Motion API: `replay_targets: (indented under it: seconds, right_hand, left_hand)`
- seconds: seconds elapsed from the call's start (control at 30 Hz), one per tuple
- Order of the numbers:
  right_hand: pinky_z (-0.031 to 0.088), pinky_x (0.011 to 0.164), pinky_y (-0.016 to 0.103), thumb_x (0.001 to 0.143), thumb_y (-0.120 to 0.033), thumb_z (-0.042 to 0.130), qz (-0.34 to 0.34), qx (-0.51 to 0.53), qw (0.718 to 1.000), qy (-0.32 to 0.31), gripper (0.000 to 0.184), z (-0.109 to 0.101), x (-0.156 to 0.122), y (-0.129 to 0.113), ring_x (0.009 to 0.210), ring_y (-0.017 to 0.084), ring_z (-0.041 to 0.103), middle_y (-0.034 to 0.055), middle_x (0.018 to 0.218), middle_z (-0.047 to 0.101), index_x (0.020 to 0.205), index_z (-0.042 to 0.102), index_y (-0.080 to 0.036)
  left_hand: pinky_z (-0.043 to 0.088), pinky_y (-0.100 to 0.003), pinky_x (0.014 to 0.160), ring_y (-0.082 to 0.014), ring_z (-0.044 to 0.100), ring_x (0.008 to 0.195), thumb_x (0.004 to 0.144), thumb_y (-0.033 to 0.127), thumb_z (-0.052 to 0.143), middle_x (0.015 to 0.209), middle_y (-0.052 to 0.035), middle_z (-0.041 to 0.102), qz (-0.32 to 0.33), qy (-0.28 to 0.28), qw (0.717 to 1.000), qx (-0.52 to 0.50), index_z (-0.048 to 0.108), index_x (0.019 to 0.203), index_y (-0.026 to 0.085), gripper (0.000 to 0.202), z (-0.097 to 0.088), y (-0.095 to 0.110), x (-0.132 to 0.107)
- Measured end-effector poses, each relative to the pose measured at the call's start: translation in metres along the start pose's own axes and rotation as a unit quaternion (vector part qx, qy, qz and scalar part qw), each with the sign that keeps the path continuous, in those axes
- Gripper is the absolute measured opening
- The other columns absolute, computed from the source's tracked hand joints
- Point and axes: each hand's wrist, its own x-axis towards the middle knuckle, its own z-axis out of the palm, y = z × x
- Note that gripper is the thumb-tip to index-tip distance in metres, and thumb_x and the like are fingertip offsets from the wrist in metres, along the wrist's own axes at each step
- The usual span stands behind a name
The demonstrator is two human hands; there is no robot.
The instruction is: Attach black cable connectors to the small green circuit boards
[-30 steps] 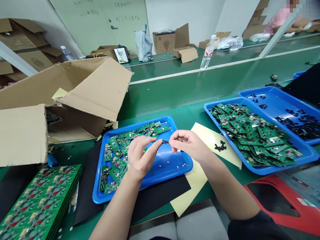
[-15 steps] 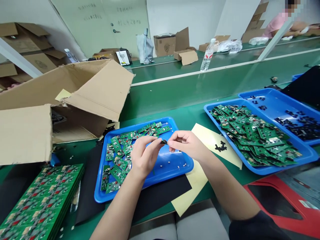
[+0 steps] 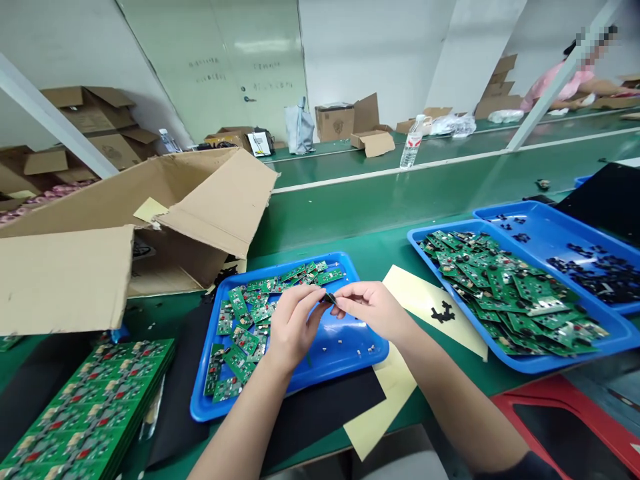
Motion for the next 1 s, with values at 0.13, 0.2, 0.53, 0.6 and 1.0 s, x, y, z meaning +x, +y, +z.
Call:
replay_targets:
  seconds: [0.13, 0.2, 0.53, 0.6, 1.0]
  right_hand:
    - [0.051, 0.072, 0.032, 0.076, -0.032, 0.062, 0.000, -0.004, 1.000, 0.002, 0.019, 0.001, 0.001, 0.004, 0.068, 0.015, 0.062, 0.0027, 0.068, 0.065, 0.082, 0.067, -0.014]
    - [0.051, 0.072, 0.032, 0.077, -0.030, 0.061, -0.012, -0.021, 1.000, 0.005, 0.019, 0.001, 0.002, 0.006, 0.068, 0.016, 0.062, 0.0034, 0.070, 0.066, 0.083, 0.067, -0.014]
    - [0.051, 0.063, 0.029, 0.076, -0.032, 0.062, -0.024, -0.046, 0.998, 0.040, 0.017, 0.003, 0.005, 0.010, 0.058, 0.013, 0.062, -0.0001, 0.068, 0.064, 0.083, 0.060, -0.017]
    - [0.051, 0.059, 0.028, 0.076, -0.036, 0.063, -0.017, -0.041, 0.999, 0.030, 0.020, 0.003, 0.005, 0.011, 0.054, 0.012, 0.061, -0.0003, 0.065, 0.063, 0.074, 0.057, -0.017]
    - [0.049, 0.054, 0.027, 0.076, -0.038, 0.064, -0.040, -0.047, 0.996, 0.069, 0.022, 0.002, 0.006, 0.011, 0.049, 0.011, 0.058, -0.0019, 0.058, 0.062, 0.077, 0.056, -0.018]
  left_hand:
    - [0.056, -0.030, 0.071, -0.0169, 0.064, 0.080, 0.080, 0.011, 0.063, 0.089, -0.0063, 0.066, 0.006, -0.004, 1.000, 0.010, 0.058, 0.101, 0.019, 0.024, -0.001, 0.001, 0.001]
    - [0.056, -0.030, 0.071, -0.0169, 0.064, 0.081, 0.079, 0.011, 0.063, 0.090, -0.0067, 0.066, 0.002, -0.007, 1.000, 0.005, 0.058, 0.102, 0.019, 0.025, -0.001, 0.000, 0.001]
    - [0.055, -0.032, 0.075, -0.0180, 0.063, 0.086, 0.086, 0.019, 0.056, 0.095, -0.0082, 0.063, -0.082, -0.073, 0.993, -0.053, 0.052, 0.117, 0.020, 0.032, 0.003, -0.001, -0.003]
    - [0.055, -0.031, 0.075, -0.0176, 0.063, 0.087, 0.087, 0.019, 0.054, 0.095, -0.0079, 0.062, -0.080, -0.080, 0.992, -0.063, 0.050, 0.121, 0.022, 0.034, 0.002, -0.002, -0.004]
    - [0.057, -0.027, 0.072, -0.0159, 0.063, 0.088, 0.083, 0.029, 0.059, 0.101, -0.0064, 0.059, -0.339, -0.105, 0.873, -0.333, 0.059, 0.116, 0.024, 0.034, 0.004, 0.007, -0.005]
